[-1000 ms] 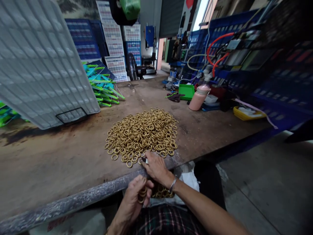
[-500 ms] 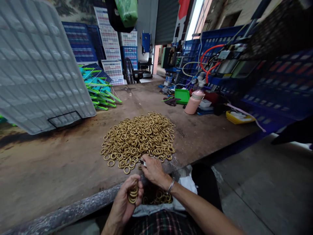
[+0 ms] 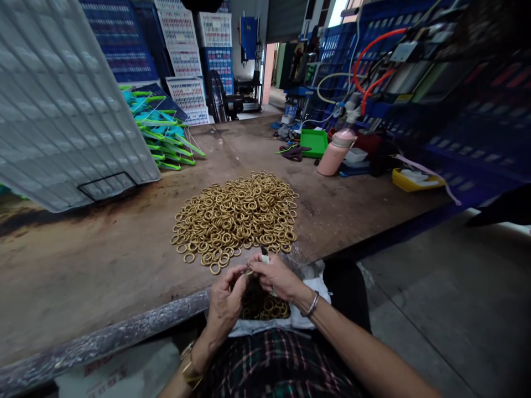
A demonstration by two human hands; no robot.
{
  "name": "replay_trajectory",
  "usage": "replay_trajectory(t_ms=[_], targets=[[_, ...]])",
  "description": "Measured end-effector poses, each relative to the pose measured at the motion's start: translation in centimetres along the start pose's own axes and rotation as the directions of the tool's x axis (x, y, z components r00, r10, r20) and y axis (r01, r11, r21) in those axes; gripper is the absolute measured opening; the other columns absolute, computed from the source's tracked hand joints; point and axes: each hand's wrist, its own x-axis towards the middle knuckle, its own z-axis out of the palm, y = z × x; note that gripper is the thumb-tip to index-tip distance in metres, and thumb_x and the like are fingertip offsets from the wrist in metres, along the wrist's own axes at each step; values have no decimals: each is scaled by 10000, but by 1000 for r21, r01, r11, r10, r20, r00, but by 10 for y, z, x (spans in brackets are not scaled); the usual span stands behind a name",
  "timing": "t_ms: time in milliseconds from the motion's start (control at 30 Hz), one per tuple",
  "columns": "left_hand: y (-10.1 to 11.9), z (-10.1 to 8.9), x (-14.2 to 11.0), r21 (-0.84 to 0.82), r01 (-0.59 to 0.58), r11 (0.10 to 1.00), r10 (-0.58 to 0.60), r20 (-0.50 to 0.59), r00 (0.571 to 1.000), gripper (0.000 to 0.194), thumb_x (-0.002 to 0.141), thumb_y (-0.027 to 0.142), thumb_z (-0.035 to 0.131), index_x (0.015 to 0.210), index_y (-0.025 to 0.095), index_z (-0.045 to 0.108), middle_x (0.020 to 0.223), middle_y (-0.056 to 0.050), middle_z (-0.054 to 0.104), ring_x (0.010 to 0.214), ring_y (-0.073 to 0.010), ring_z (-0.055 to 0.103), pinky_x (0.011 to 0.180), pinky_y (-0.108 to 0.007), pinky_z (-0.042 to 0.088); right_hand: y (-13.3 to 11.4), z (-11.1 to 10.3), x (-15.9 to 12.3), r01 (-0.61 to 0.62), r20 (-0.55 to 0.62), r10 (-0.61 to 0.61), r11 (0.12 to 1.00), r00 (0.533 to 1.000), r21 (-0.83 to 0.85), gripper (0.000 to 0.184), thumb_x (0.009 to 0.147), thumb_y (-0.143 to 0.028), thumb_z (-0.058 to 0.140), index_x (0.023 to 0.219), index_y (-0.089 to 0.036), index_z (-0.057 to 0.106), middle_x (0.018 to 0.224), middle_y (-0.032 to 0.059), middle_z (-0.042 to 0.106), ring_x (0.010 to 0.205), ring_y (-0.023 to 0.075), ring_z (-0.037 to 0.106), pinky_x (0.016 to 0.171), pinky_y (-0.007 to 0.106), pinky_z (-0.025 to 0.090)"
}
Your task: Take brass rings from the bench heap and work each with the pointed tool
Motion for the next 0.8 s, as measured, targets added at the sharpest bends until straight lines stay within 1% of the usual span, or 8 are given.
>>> replay_trajectory(t_ms=[133, 200, 300, 433, 500, 567, 733, 800], targets=[[0, 3, -1, 69, -66, 995, 60, 94, 994, 224, 760, 358, 541, 798, 163, 642, 647, 0, 584, 580, -108, 486, 571, -220, 388, 4, -1, -3, -24, 2, 24, 998, 1000, 63, 238, 656, -374, 575, 702, -194, 427, 531, -104, 415, 309, 7, 220, 300, 159, 150], [1, 5, -1, 33, -5, 999, 1, 110, 994, 242, 771, 384, 530, 744, 155, 606, 589, 18, 531, 520, -87, 440, 515, -201, 361, 8, -1, -4, 10, -17, -10, 1000, 1000, 22, 248, 680, -404, 555, 696, -194, 424, 525, -102, 415, 308, 12, 217, 302, 166, 158], [3, 7, -3, -35, 160, 987, -154, 129, 980, 288, 777, 432, 518, 699, 155, 540, 512, 49, 440, 420, -56, 347, 413, -174, 286, 12, -2, -4, 102, -66, -112, 985, 992, -136, 234, 730, -409, 509, 695, -187, 447, 504, -93, 412, 344, 31, 259, 342, 177, 212], [3, 9, -3, -86, 267, 960, -251, 167, 953, 315, 767, 475, 515, 719, 163, 510, 508, 53, 441, 373, -45, 312, 353, -162, 230, 10, -3, -5, 212, -138, -287, 893, 948, -398, 151, 722, -297, 516, 654, -163, 498, 558, -57, 458, 513, 67, 390, 488, 187, 316], [3, 10, -4, -105, 292, 951, -270, 185, 945, 317, 764, 479, 519, 724, 165, 503, 514, 50, 449, 373, -44, 316, 351, -159, 230, 7, -4, -6, 219, -141, -320, 851, 937, -476, 124, 712, -258, 513, 639, -159, 505, 576, -51, 465, 564, 78, 408, 537, 193, 329], [3, 10, -4, -130, 309, 942, -281, 195, 940, 309, 763, 471, 526, 722, 165, 494, 520, 51, 448, 384, -42, 325, 362, -155, 241, 5, -3, -7, 214, -131, -317, 841, 939, -497, 121, 716, -248, 504, 633, -160, 499, 572, -52, 457, 566, 81, 404, 549, 197, 328], [7, 11, -7, -250, 377, 892, -315, 257, 914, 296, 765, 449, 534, 703, 167, 472, 512, 63, 414, 388, -32, 295, 371, -150, 213, 5, -4, -7, 229, -87, -293, 872, 952, -433, 156, 761, -252, 450, 635, -167, 484, 552, -52, 463, 526, 81, 409, 537, 198, 335], [8, 11, -7, -289, 392, 873, -317, 275, 908, 283, 761, 438, 545, 713, 168, 474, 515, 64, 415, 395, -34, 296, 371, -149, 199, 6, -5, -6, 238, -84, -309, 854, 947, -462, 186, 789, -242, 409, 643, -165, 496, 558, -39, 484, 531, 87, 435, 545, 204, 342]])
